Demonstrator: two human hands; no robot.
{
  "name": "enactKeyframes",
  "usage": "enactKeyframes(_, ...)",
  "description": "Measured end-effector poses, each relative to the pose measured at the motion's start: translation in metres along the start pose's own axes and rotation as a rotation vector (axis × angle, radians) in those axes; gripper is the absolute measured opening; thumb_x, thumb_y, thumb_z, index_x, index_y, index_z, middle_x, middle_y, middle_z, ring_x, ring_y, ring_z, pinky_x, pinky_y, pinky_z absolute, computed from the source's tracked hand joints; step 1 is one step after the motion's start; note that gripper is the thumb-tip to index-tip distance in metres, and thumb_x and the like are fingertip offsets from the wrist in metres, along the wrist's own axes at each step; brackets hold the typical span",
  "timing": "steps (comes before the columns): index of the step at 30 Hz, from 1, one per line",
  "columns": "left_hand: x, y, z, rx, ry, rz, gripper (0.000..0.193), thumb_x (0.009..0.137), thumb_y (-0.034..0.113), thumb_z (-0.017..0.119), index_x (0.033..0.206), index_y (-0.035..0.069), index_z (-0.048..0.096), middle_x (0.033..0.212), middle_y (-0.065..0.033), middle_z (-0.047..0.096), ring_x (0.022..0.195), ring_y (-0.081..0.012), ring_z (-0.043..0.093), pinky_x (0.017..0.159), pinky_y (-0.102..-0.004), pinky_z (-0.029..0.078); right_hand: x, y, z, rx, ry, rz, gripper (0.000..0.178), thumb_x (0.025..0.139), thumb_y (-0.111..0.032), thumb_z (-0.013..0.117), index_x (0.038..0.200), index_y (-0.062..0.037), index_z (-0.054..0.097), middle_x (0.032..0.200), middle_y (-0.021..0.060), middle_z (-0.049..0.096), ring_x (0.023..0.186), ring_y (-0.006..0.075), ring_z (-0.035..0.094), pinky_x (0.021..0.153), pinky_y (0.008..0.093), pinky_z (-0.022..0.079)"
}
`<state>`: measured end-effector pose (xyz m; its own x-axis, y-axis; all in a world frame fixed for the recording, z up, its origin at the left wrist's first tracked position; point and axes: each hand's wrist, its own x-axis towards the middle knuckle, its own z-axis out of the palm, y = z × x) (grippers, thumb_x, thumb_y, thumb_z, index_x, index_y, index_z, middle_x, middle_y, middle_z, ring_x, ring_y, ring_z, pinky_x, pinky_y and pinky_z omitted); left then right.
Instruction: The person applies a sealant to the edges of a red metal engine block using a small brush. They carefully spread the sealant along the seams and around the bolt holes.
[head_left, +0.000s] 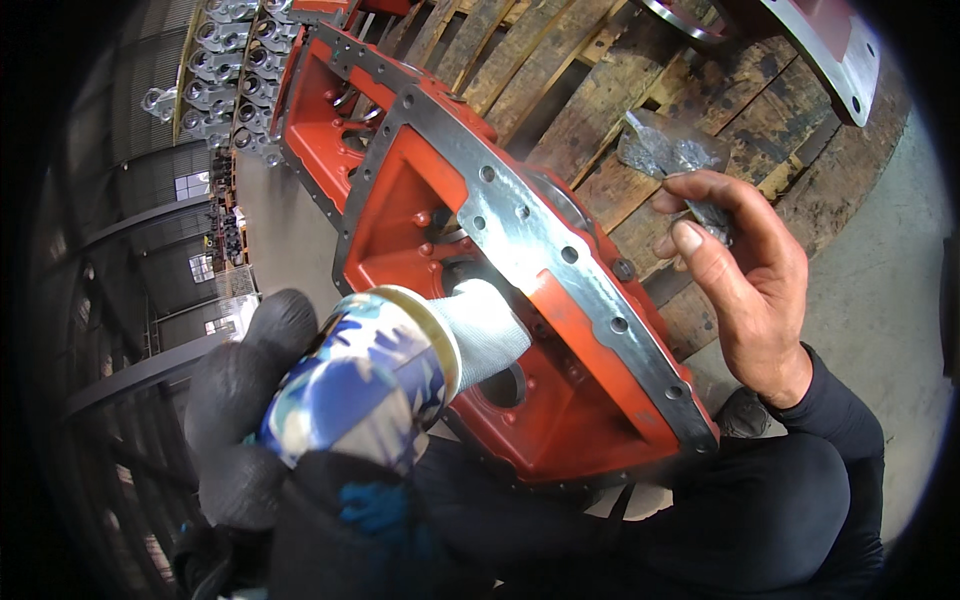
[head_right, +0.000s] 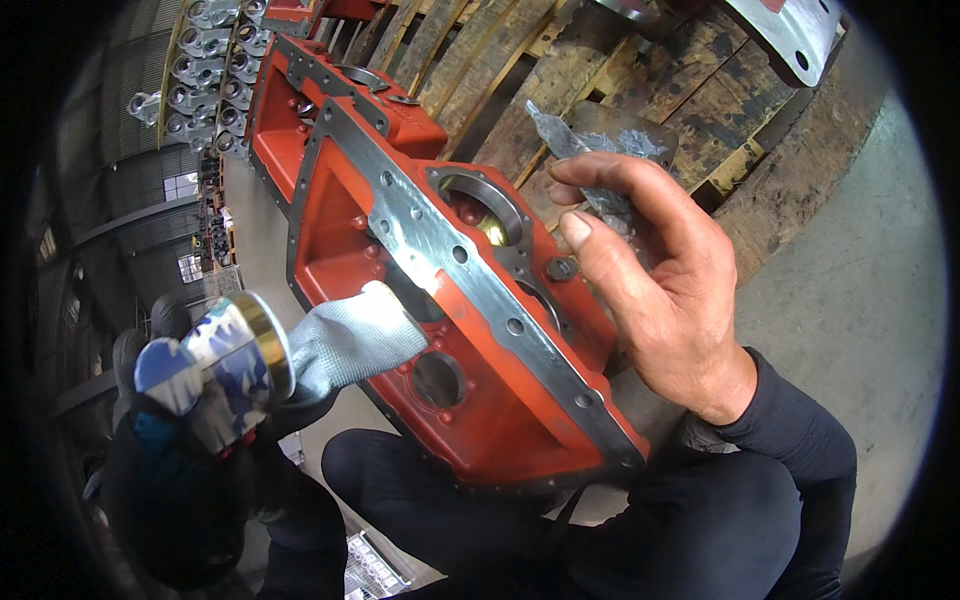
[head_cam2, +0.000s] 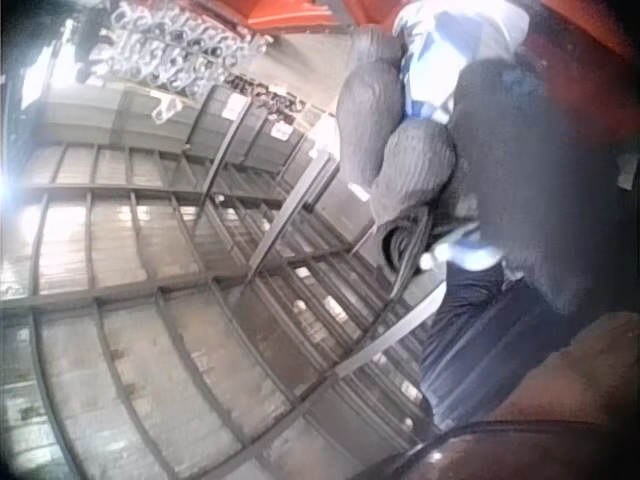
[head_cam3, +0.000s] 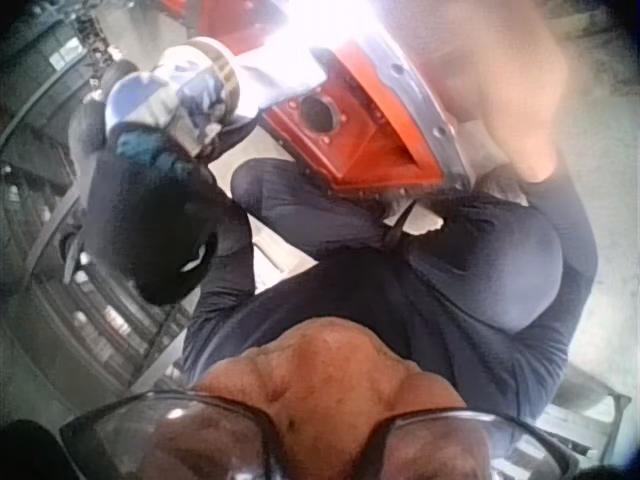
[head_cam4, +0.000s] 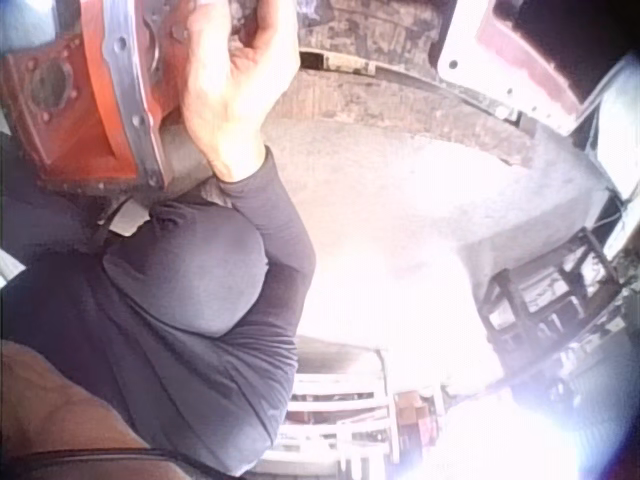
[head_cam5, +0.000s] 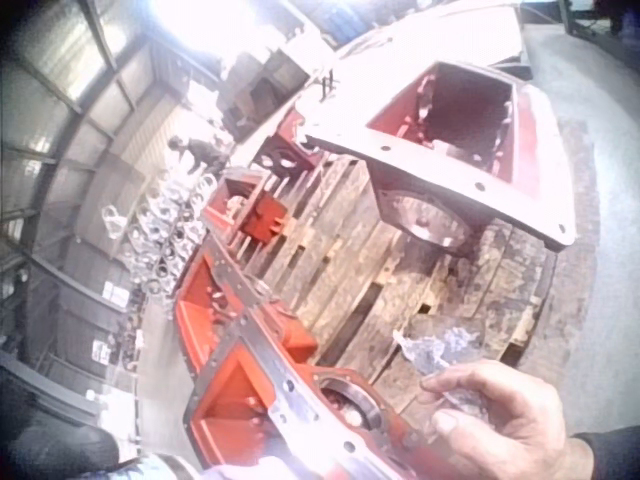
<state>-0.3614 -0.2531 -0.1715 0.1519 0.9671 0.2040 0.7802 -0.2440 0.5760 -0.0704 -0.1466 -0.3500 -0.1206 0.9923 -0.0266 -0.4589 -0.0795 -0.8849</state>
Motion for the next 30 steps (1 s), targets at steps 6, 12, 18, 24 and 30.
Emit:
enactKeyframes(6,0.015,0.013,0.001,-0.05,0.011,-0.008,0.077,0.075,0.013,0.092,0.144,0.001,0.061,0.137,-0.0179,0.068,0.125,-0.0284,0.069,0.107,-0.0427,0.059,-0.011,-0.007,-0.003,0.019,-0.015,0.059,0.03,0.103,-0.006,0.066,0.13,0.0058,0.065,0.12,0.0094,0.07,0.107,0.0133,0.065,0.096,0.0292,0.053)
enactKeyframes(12,0.044,0.023,-0.003,-0.149,0.036,-0.017,0.079,0.073,0.013,0.093,0.144,0.002,0.06,0.137,-0.0175,0.068,0.125,-0.0282,0.069,0.107,-0.0427,0.059,-0.015,-0.006,0.0,0.006,-0.044,0.059,0.03,0.103,-0.008,0.067,0.13,0.0055,0.065,0.118,0.0086,0.071,0.102,0.0108,0.064,0.09,0.0273,0.053)
enactKeyframes(18,0.07,0.021,-0.006,-0.265,0.031,-0.007,0.081,0.072,0.012,0.094,0.145,0.002,0.06,0.137,-0.017,0.068,0.125,-0.0279,0.069,0.107,-0.0427,0.059,-0.019,-0.005,0.005,-0.026,-0.045,0.051,0.032,0.103,-0.009,0.066,0.132,0.0057,0.064,0.119,0.0094,0.071,0.098,0.0118,0.067,0.086,0.0276,0.055)
enactKeyframes(24,0.07,0.014,-0.004,-0.317,0.026,-0.001,0.083,0.071,0.012,0.095,0.145,0.003,0.06,0.137,-0.0166,0.068,0.125,-0.0277,0.069,0.107,-0.0427,0.06,-0.022,0.0,0.003,-0.16,-0.064,0.014,0.032,0.104,-0.006,0.065,0.134,0.0065,0.063,0.123,0.0111,0.07,0.1,0.0124,0.067,0.088,0.0282,0.056)
enactKeyframes(30,0.058,0.002,-0.009,-0.32,0.095,0.016,0.084,0.069,0.011,0.096,0.145,0.003,0.06,0.137,-0.0162,0.068,0.125,-0.0274,0.069,0.106,-0.0426,0.06,-0.023,0.002,0.007,-0.15,-0.076,0.026,0.033,0.105,-0.006,0.065,0.136,0.005,0.062,0.125,0.0115,0.069,0.103,0.0142,0.068,0.091,0.0301,0.058)
